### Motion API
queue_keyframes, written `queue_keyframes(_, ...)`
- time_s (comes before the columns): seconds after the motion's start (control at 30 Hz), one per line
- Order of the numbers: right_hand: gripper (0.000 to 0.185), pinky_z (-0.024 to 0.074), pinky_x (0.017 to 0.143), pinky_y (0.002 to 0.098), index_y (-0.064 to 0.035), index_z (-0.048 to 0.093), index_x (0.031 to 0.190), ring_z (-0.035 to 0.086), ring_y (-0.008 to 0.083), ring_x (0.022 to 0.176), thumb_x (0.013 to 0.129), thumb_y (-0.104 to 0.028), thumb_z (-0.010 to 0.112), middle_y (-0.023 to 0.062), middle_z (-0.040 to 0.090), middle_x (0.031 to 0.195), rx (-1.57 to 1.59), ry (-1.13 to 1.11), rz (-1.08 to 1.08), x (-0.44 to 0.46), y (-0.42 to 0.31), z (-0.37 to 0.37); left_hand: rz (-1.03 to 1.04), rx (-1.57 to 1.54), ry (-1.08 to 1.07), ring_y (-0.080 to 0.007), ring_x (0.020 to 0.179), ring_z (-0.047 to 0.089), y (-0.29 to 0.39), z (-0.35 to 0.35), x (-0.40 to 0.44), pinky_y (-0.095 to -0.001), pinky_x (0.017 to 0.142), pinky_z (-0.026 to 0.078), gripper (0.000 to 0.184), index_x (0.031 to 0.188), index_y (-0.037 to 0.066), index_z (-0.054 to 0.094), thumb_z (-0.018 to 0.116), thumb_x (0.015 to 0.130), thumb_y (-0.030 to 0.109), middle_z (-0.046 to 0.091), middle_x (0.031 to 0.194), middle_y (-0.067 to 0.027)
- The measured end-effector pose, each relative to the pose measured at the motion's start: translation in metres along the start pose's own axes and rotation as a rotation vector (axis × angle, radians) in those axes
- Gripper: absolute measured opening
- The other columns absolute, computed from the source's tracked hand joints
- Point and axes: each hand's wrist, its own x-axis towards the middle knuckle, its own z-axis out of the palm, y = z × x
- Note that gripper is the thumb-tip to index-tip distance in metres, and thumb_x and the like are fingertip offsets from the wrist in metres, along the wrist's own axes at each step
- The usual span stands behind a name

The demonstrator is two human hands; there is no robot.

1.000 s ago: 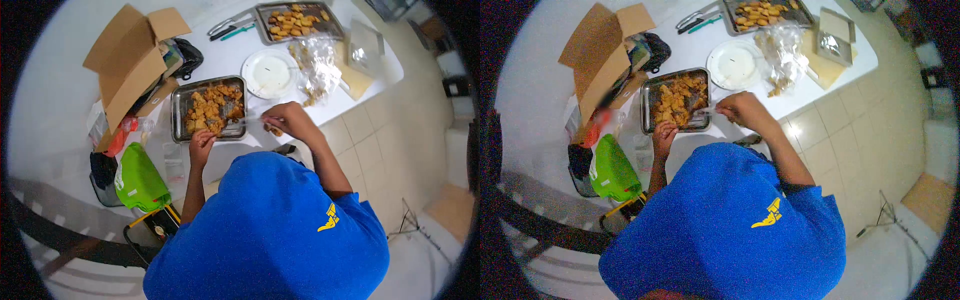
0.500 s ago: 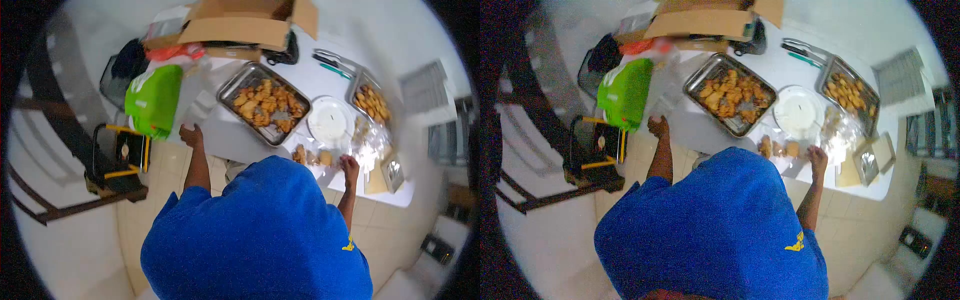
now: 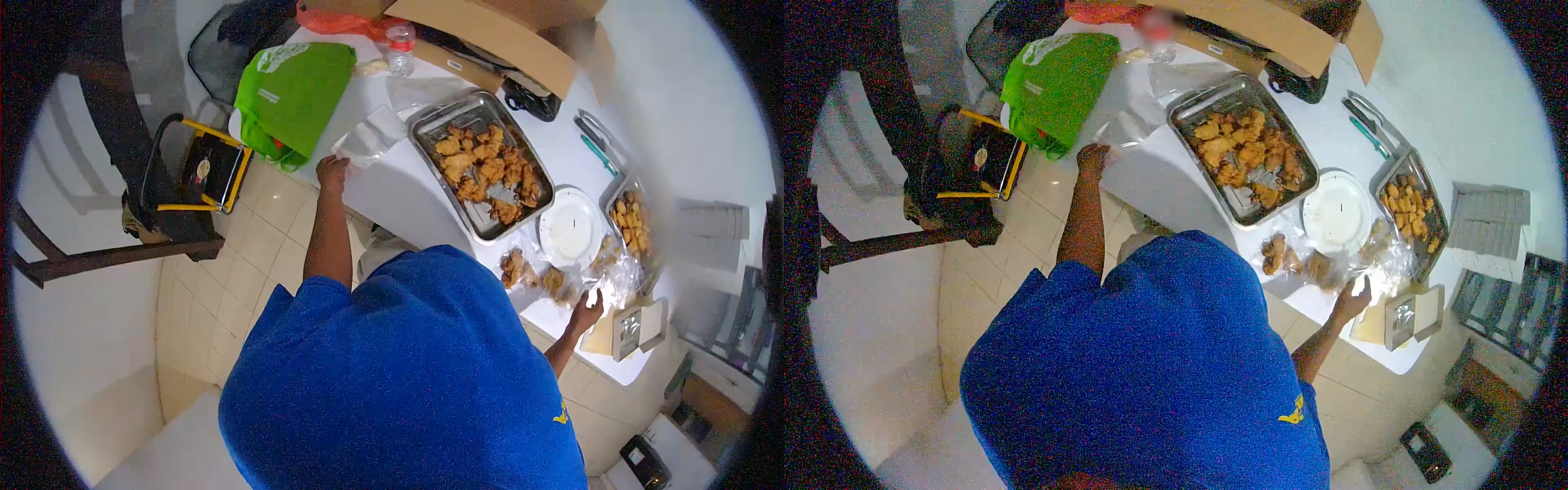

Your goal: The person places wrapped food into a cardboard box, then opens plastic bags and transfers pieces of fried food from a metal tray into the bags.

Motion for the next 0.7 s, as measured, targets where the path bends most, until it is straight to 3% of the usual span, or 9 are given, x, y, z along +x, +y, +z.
queue_keyframes(0.03, 0.047, 0.0388, 0.092, 0.0381, -0.0008, 0.055, 0.116, 0.048, 0.0303, 0.106, 0.080, -0.029, 0.066, 0.0193, 0.052, 0.113, -0.005, 0.029, -0.040, 0.003, -0.006, 0.001, -0.196, -0.123, -0.028, -0.0157, 0.062, 0.054, 0.032, 0.003, -0.016, -0.0293, 0.051, 0.043, 0.023, 0.088, 0.002, 0.063, 0.073, 0.068, 0.007, 0.058, 0.074, -0.0083)
queue_keyframes(0.13, 0.043, 0.0387, 0.092, 0.0409, -0.0025, 0.055, 0.118, 0.048, 0.0303, 0.107, 0.081, -0.024, 0.064, 0.0183, 0.051, 0.115, 0.023, 0.077, -0.085, 0.011, -0.027, 0.012, -0.354, -0.077, -0.082, -0.0121, 0.058, 0.049, 0.078, 0.007, -0.032, -0.0254, 0.049, 0.038, 0.019, 0.087, 0.004, 0.064, 0.071, 0.069, 0.004, 0.056, 0.071, -0.0061)
queue_keyframes(0.23, 0.041, 0.0396, 0.091, 0.0409, -0.0020, 0.057, 0.115, 0.049, 0.0295, 0.107, 0.081, -0.024, 0.064, 0.0184, 0.051, 0.116, 0.090, 0.059, -0.106, 0.017, -0.058, 0.026, -0.419, -0.278, 0.027, -0.0132, 0.056, 0.049, 0.103, 0.014, -0.042, -0.0252, 0.050, 0.040, 0.018, 0.086, 0.004, 0.064, 0.069, 0.069, 0.002, 0.056, 0.068, -0.0047)
queue_keyframes(0.33, 0.038, 0.0425, 0.088, 0.0404, -0.0035, 0.058, 0.114, 0.050, 0.0288, 0.102, 0.081, -0.022, 0.064, 0.0175, 0.052, 0.114, 0.192, 0.038, -0.141, 0.012, -0.085, 0.038, -0.017, -0.193, -0.406, -0.0153, 0.064, 0.052, 0.072, -0.004, -0.032, -0.0278, 0.057, 0.044, 0.013, 0.082, 0.006, 0.064, 0.068, 0.070, 0.006, 0.057, 0.074, -0.0072)
queue_keyframes(0.43, 0.041, 0.0396, 0.090, 0.0407, -0.0037, 0.056, 0.114, 0.046, 0.0279, 0.108, 0.081, -0.026, 0.065, 0.0155, 0.051, 0.115, 0.218, -0.003, -0.105, 0.009, -0.099, 0.049, 0.468, 0.554, 0.001, -0.0210, 0.077, 0.056, 0.039, 0.004, -0.019, -0.0338, 0.066, 0.047, 0.020, 0.083, 0.005, 0.062, 0.072, 0.069, 0.015, 0.057, 0.084, -0.0106)
queue_keyframes(0.53, 0.037, 0.0403, 0.090, 0.0404, -0.0043, 0.058, 0.112, 0.046, 0.0278, 0.109, 0.082, -0.024, 0.064, 0.0151, 0.052, 0.114, 0.226, 0.032, -0.123, 0.005, -0.109, 0.056, 0.372, 0.876, 0.211, -0.0270, 0.088, 0.055, 0.052, 0.014, -0.033, -0.0391, 0.072, 0.047, 0.033, 0.086, 0.005, 0.058, 0.076, 0.065, 0.025, 0.055, 0.092, -0.0122)
queue_keyframes(0.57, 0.036, 0.0403, 0.091, 0.0401, -0.0043, 0.058, 0.112, 0.046, 0.0276, 0.110, 0.082, -0.023, 0.064, 0.0152, 0.051, 0.115, 0.238, 0.018, -0.119, 0.004, -0.110, 0.058, 0.289, 0.912, 0.277, -0.0315, 0.088, 0.055, 0.064, 0.022, -0.044, -0.0436, 0.073, 0.047, 0.045, 0.091, 0.005, 0.056, 0.079, 0.061, 0.031, 0.054, 0.092, -0.0121)
queue_keyframes(0.7, 0.034, 0.0402, 0.093, 0.0382, -0.0044, 0.059, 0.112, 0.044, 0.0270, 0.114, 0.082, -0.019, 0.064, 0.0158, 0.045, 0.121, 0.309, -0.009, -0.132, -0.002, -0.117, 0.055, 0.264, 1.028, 0.246, -0.0322, 0.089, 0.055, 0.072, 0.028, -0.052, -0.0430, 0.076, 0.047, 0.037, 0.093, 0.007, 0.058, 0.073, 0.068, 0.030, 0.056, 0.091, -0.0109)
